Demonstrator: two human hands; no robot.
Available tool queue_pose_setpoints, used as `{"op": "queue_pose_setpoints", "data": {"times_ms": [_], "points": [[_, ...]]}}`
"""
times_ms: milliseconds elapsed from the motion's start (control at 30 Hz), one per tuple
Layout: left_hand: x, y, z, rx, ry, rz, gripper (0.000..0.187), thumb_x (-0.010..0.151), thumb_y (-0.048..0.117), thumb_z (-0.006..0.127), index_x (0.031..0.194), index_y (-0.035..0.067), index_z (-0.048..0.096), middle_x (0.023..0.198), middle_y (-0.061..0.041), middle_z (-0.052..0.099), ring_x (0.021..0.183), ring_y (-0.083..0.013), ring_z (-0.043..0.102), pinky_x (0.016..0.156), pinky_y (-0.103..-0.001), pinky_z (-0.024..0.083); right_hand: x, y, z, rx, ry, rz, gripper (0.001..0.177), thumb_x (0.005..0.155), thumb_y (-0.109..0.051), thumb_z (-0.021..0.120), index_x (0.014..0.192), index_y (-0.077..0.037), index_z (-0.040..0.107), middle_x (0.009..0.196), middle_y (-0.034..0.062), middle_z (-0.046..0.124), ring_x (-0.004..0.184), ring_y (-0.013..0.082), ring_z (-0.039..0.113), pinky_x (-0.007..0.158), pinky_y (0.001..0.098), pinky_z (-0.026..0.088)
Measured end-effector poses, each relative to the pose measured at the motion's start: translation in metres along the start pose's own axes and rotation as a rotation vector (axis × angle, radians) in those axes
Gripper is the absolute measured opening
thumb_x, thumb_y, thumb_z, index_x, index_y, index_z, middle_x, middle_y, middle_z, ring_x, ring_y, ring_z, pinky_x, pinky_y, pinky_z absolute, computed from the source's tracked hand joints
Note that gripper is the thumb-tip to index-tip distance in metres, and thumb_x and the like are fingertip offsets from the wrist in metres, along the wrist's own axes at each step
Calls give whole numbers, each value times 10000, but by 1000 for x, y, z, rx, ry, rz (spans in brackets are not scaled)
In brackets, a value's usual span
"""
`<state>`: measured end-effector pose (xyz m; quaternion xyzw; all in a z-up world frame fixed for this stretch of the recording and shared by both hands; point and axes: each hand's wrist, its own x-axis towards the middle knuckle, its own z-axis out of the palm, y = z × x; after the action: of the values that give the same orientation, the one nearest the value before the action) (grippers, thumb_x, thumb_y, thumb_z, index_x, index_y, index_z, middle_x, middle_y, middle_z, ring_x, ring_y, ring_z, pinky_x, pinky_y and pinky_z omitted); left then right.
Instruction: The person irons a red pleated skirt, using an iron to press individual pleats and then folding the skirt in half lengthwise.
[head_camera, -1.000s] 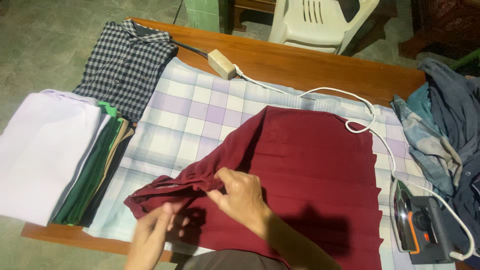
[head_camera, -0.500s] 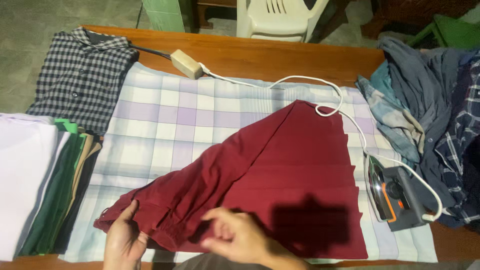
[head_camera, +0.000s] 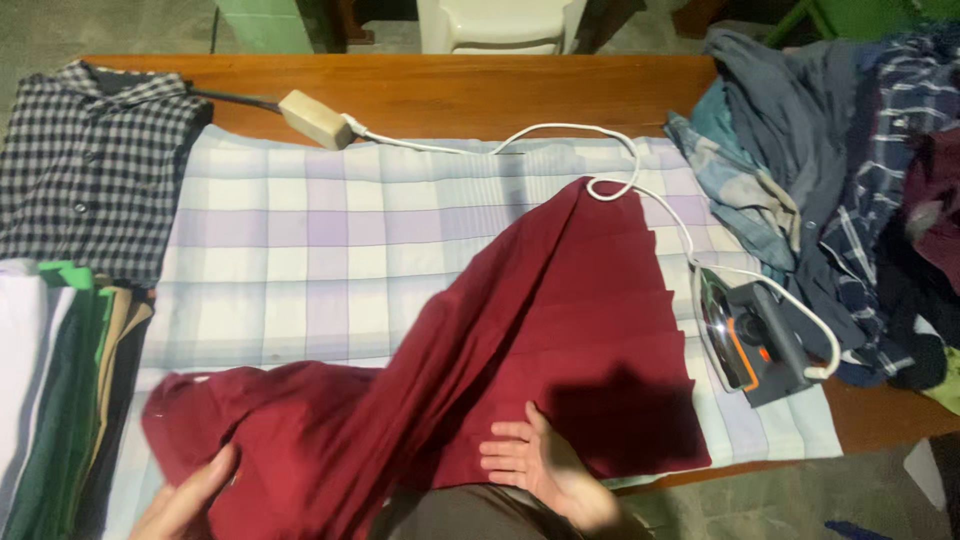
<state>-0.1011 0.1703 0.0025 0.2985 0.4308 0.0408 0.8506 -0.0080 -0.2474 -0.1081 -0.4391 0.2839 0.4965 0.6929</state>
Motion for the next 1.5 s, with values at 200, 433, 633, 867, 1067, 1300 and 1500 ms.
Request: {"op": "queue_pose_setpoints", "data": {"times_ms": [200, 433, 633, 867, 1067, 1300, 1500], "points": [[27, 19, -51, 51, 33, 64, 461, 989, 266, 550, 1405, 68, 569, 1307, -128, 685, 1164, -314, 650, 935, -511, 520, 5, -14, 23, 274, 64, -126, 882, 911, -746, 230, 1499, -121, 435, 1467, 174, 577, 1307, 384, 570, 1091, 580, 425], [72, 45, -97, 132, 31, 148, 512, 959, 277, 568, 1425, 65, 560, 1318, -141, 678, 1148, -352, 643, 904, -562, 500, 18, -64, -14, 353, 74, -643, 726, 1006, -616, 326, 1521, -116, 435, 1553, 132, 504, 1424, 337, 481, 1215, 530, 348], [112, 83, -132, 220, -6, 227, 557, 934, 286, 582, 1443, 62, 552, 1327, -152, 673, 1135, -385, 637, 878, -606, 483, -17, -202, -39, 271, -239, -1443, 600, 1087, -504, 409, 1540, -112, 435, 1626, 96, 441, 1524, 297, 404, 1322, 488, 282], [174, 138, -132, 395, -87, 243, 610, 904, 297, 600, 1464, 59, 543, 1337, -165, 667, 1119, -423, 630, 847, -656, 463, -52, -242, 28, 526, -511, -1400, 698, 1043, -565, 408, 1575, -113, 426, 1664, 78, 417, 1541, 320, 394, 1317, 501, 295], [212, 132, -104, 580, -111, 25, 657, 879, 306, 615, 1482, 56, 535, 1346, -176, 661, 1105, -455, 624, 820, -700, 446, 21, -177, 73, 814, -391, -1144, 790, 961, -674, 369, 1564, -164, 401, 1632, 80, 398, 1479, 357, 383, 1210, 568, 312], [219, 65, -127, 624, -25, -218, 723, 907, 306, 655, 1613, 258, 503, 1514, -36, 628, 1286, -315, 607, 988, -649, 407, 51, -151, 64, 819, -282, -965, 723, 951, -612, 414, 1499, -142, 430, 1550, 83, 419, 1390, 335, 421, 1123, 529, 366], [212, 51, -139, 924, 29, 214, 437, 880, 146, 773, 1254, -71, 709, 1098, -224, 765, 1022, -304, 710, 922, -435, 500, 27, -129, -4, 183, 263, -871, 530, 950, -442, 557, 1314, -56, 554, 1279, 105, 581, 1151, 256, 569, 954, 424, 461]]}}
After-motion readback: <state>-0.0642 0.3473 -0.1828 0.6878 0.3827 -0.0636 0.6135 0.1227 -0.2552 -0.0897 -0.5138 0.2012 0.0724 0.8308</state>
